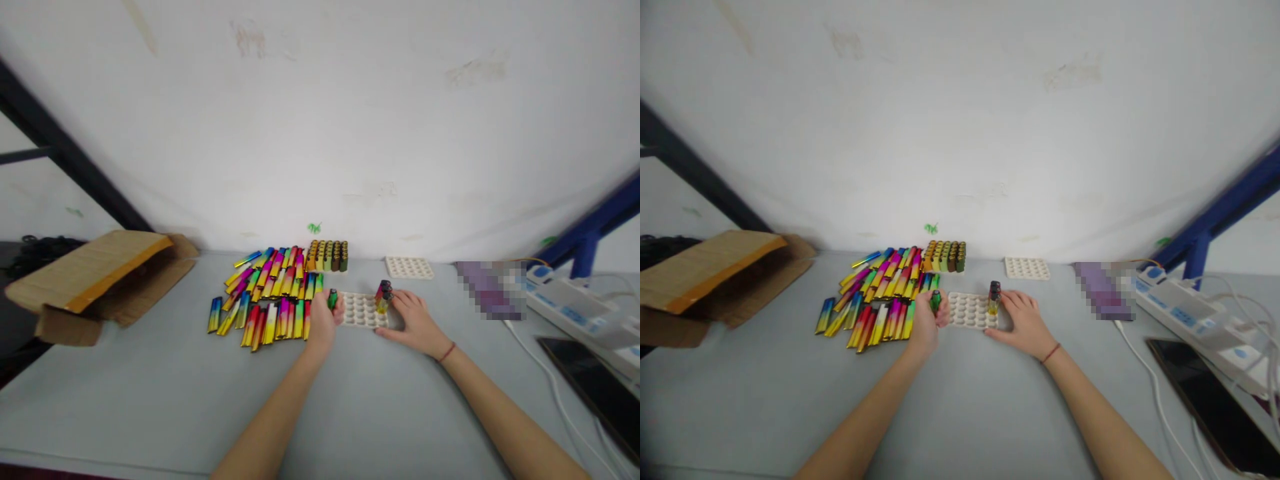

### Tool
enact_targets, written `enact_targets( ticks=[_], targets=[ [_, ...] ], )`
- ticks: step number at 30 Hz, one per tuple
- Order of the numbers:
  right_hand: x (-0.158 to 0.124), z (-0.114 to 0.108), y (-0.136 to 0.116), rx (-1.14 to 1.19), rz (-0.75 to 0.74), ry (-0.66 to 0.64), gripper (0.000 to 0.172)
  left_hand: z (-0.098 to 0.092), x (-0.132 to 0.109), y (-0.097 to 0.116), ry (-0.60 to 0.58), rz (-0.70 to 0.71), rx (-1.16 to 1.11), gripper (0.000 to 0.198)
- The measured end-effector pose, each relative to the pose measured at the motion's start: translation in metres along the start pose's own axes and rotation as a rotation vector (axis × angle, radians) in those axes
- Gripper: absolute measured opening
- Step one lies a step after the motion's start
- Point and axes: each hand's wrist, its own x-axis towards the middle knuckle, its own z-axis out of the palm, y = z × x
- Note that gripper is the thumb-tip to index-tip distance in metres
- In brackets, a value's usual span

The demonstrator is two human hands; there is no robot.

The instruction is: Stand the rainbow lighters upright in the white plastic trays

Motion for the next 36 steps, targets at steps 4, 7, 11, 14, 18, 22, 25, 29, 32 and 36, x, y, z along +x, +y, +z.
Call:
enact_targets(
  ticks=[4,7,11,14,18,22,25,29,32,36],
  targets=[
    [0.0,-0.001,-0.001,0.008,0.003,-0.004,0.066,0.0,0.0,0.003,0.022,-0.011,-0.048,0.033],
    [0.001,-0.001,-0.001,0.007,0.007,-0.008,0.067,-0.001,0.0,0.004,0.052,-0.025,-0.085,0.037],
    [0.001,0.0,-0.002,-0.003,0.015,-0.001,0.066,-0.003,0.0,0.006,0.072,-0.061,-0.096,0.037],
    [0.0,0.001,-0.002,-0.004,0.013,-0.001,0.065,-0.003,0.0,0.007,0.081,-0.077,-0.09,0.037],
    [0.0,0.0,-0.002,0.003,0.009,-0.005,0.065,-0.003,0.0,0.01,0.117,-0.043,-0.107,0.036],
    [0.0,0.0,-0.003,0.004,0.009,-0.012,0.065,-0.002,-0.001,0.01,0.138,-0.031,-0.116,0.036],
    [0.001,0.0,-0.003,0.004,0.008,-0.011,0.066,-0.003,0.001,0.005,0.108,-0.024,-0.093,0.038],
    [0.001,0.0,-0.004,0.007,0.008,0.0,0.065,-0.008,0.006,-0.006,0.023,0.068,0.005,0.044],
    [0.001,-0.001,-0.005,0.012,0.015,-0.003,0.067,-0.011,0.006,-0.013,-0.009,0.214,0.134,0.037],
    [0.002,-0.003,-0.007,0.036,0.024,-0.015,0.07,-0.012,-0.002,-0.015,-0.104,0.408,0.431,0.028]
  ],
)
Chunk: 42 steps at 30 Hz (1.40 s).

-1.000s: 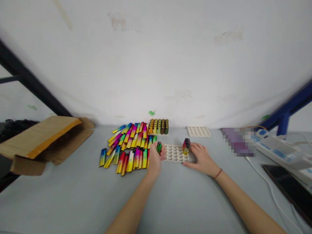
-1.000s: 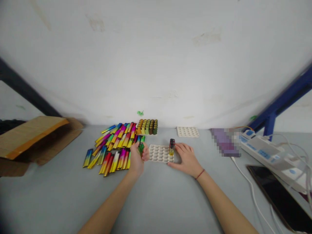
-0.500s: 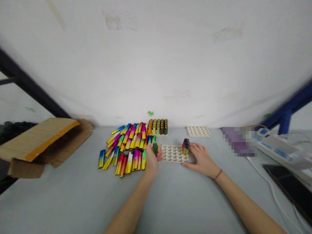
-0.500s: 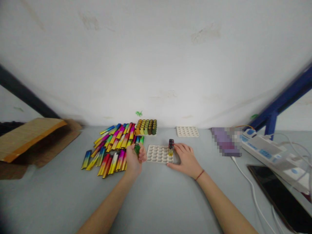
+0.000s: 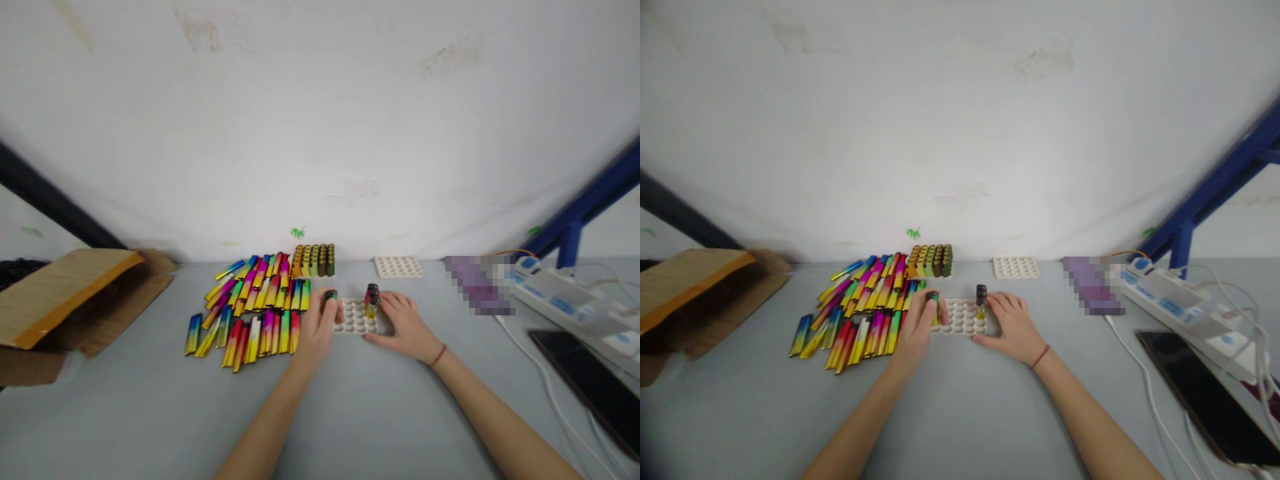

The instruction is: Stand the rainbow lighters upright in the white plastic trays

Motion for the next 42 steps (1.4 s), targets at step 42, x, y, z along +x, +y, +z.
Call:
enact_targets(
  ticks=[42],
  targets=[
    [0.001,-0.001,-0.003,0.038,0.01,0.005,0.064,0.027,-0.009,-0.013,-0.241,0.419,0.696,0.024]
  ],
)
